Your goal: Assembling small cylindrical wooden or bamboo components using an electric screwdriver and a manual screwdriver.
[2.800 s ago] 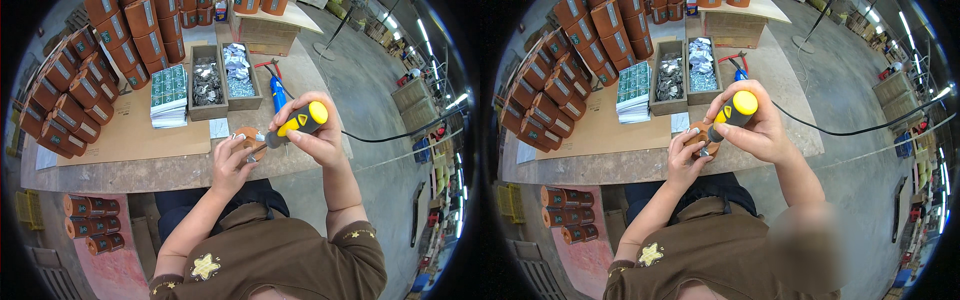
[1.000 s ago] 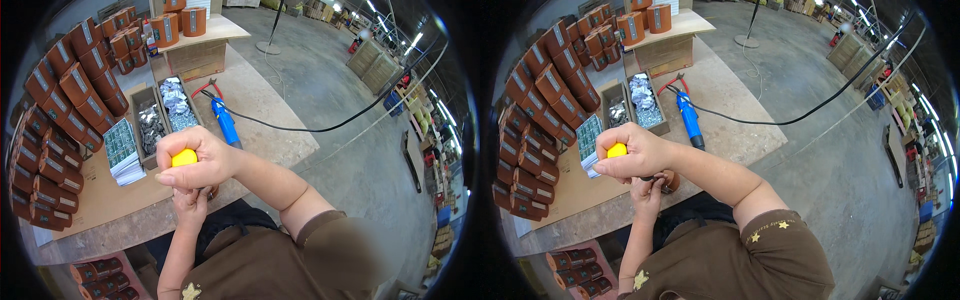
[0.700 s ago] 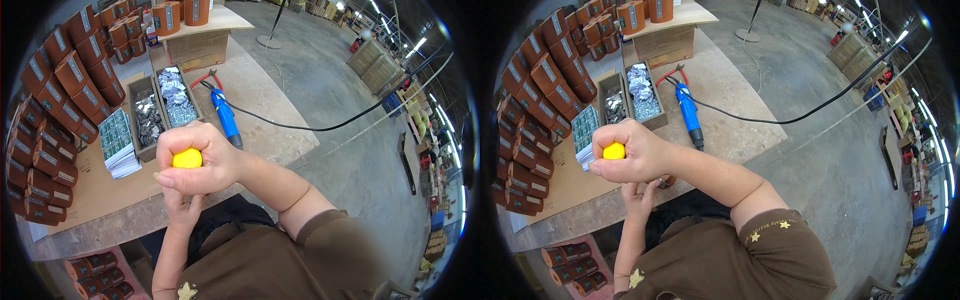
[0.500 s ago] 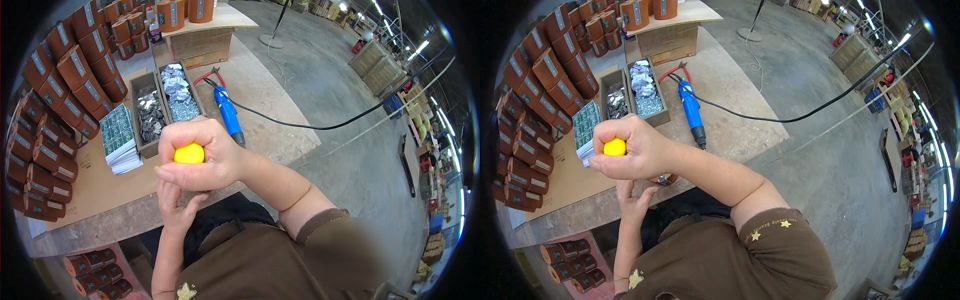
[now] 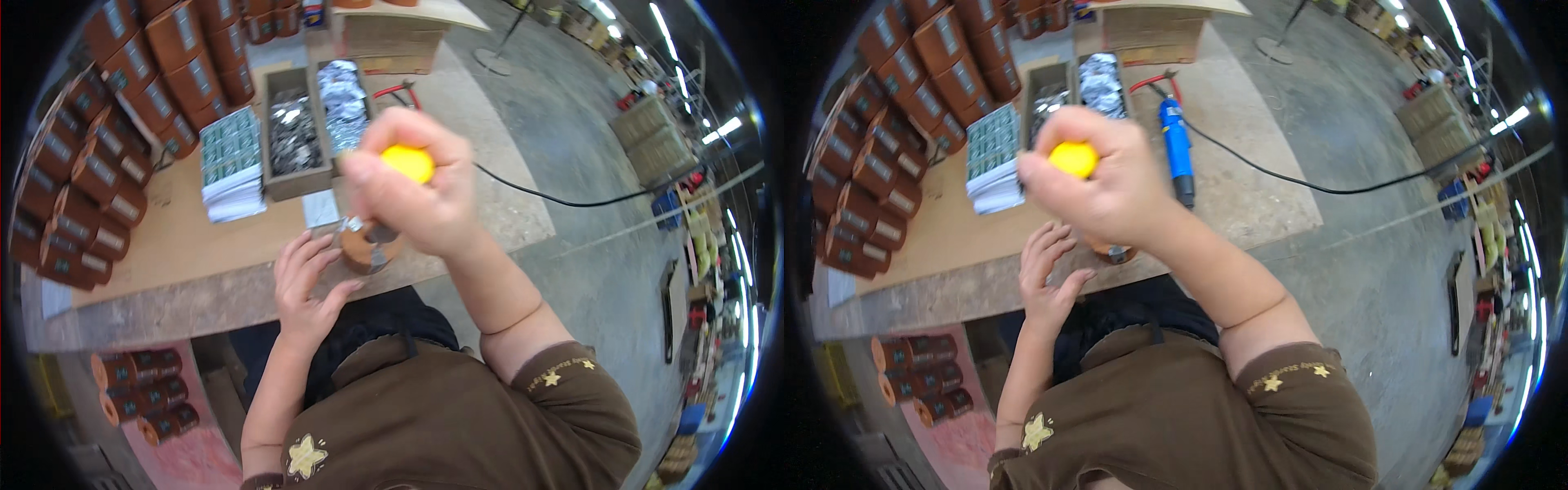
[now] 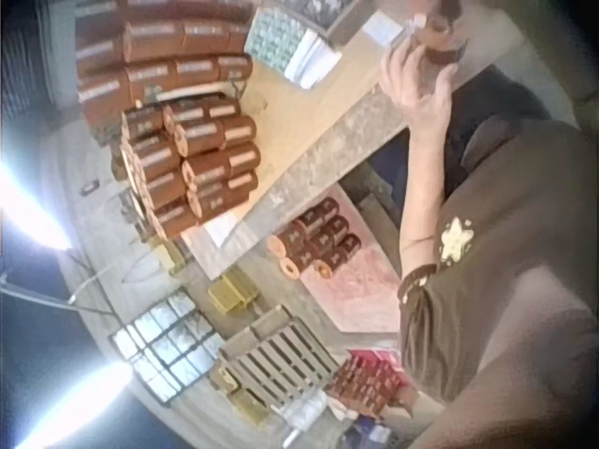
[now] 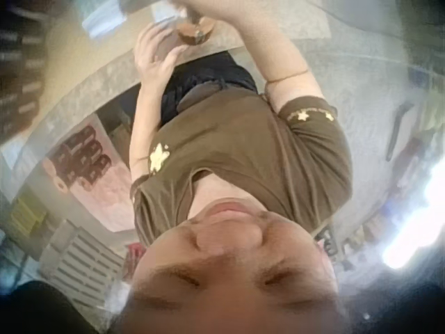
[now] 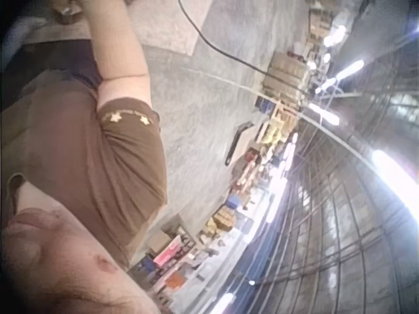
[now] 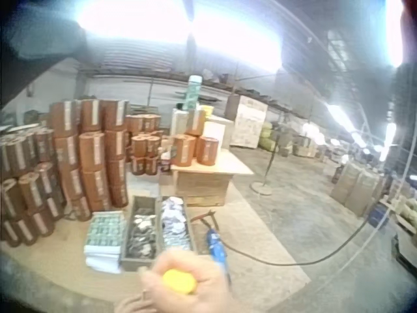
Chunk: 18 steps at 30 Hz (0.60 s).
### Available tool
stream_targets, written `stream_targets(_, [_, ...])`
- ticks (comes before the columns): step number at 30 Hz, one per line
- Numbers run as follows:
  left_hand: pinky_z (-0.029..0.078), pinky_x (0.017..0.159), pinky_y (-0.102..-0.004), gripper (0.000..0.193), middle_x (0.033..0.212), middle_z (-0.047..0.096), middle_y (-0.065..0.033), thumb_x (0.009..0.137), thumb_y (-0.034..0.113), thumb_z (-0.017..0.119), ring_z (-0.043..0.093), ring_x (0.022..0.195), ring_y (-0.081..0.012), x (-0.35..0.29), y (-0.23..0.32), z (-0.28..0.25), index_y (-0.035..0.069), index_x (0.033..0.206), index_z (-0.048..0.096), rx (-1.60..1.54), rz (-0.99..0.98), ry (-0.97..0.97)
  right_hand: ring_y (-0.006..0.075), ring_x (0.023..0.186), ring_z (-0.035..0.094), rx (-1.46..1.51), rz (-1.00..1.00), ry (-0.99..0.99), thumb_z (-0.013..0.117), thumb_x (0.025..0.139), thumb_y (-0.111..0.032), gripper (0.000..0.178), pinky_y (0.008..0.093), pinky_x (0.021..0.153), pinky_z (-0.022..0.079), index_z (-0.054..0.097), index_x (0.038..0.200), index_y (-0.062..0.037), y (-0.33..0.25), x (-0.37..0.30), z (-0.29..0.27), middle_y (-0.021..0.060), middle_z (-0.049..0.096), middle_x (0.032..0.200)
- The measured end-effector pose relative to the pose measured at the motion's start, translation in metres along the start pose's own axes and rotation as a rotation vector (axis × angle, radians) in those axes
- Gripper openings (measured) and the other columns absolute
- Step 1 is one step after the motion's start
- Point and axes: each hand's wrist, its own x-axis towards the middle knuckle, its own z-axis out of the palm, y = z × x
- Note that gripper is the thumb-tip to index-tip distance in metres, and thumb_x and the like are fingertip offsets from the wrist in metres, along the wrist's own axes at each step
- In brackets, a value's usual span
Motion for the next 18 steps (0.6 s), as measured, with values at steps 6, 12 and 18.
stream_targets(6, [0.037, 0.087, -0.0387, 0.037, 0.101, 0.058, -0.01, 0.052, 0.015, 0.074, 0.047, 0.105, -0.0302, -0.008, 0.0, -0.008, 0.002, 0.084, 0.061, 0.018, -0.003, 0.012, 0.0085, 0.044, 0.045, 0.084, 0.053, 0.076, 0.051, 0.082, -0.006, 0.012, 0.0215, 0.04, 0.038, 0.045, 0.071, -0.0034, 0.001, -0.001, 0.005, 0.0031, 0.048, 0.052])
stream_targets(12, [0.037, 0.087, -0.0387, 0.037, 0.1, 0.059, -0.0096, 0.053, 0.019, 0.075, 0.048, 0.105, -0.0299, -0.013, 0.002, -0.01, 0.003, 0.083, 0.061, 0.031, -0.005, -0.006, 0.009, 0.043, 0.045, 0.013, 0.038, 0.162, 0.05, 0.083, -0.008, 0.013, 0.0224, 0.041, 0.039, 0.045, 0.071, -0.0038, -0.001, -0.006, 0.009, 0.003, 0.048, 0.053])
stream_targets(18, [0.037, 0.087, -0.0389, 0.035, 0.099, 0.059, -0.0095, 0.054, 0.019, 0.075, 0.048, 0.104, -0.0299, -0.01, 0.002, -0.009, 0.003, 0.083, 0.061, 0.035, 0.005, -0.005, 0.0079, 0.044, 0.046, -0.092, -0.031, 0.272, 0.05, 0.084, -0.007, 0.013, 0.0208, 0.042, 0.039, 0.045, 0.072, -0.0032, 0.006, -0.009, 0.011, 0.0025, 0.048, 0.053])
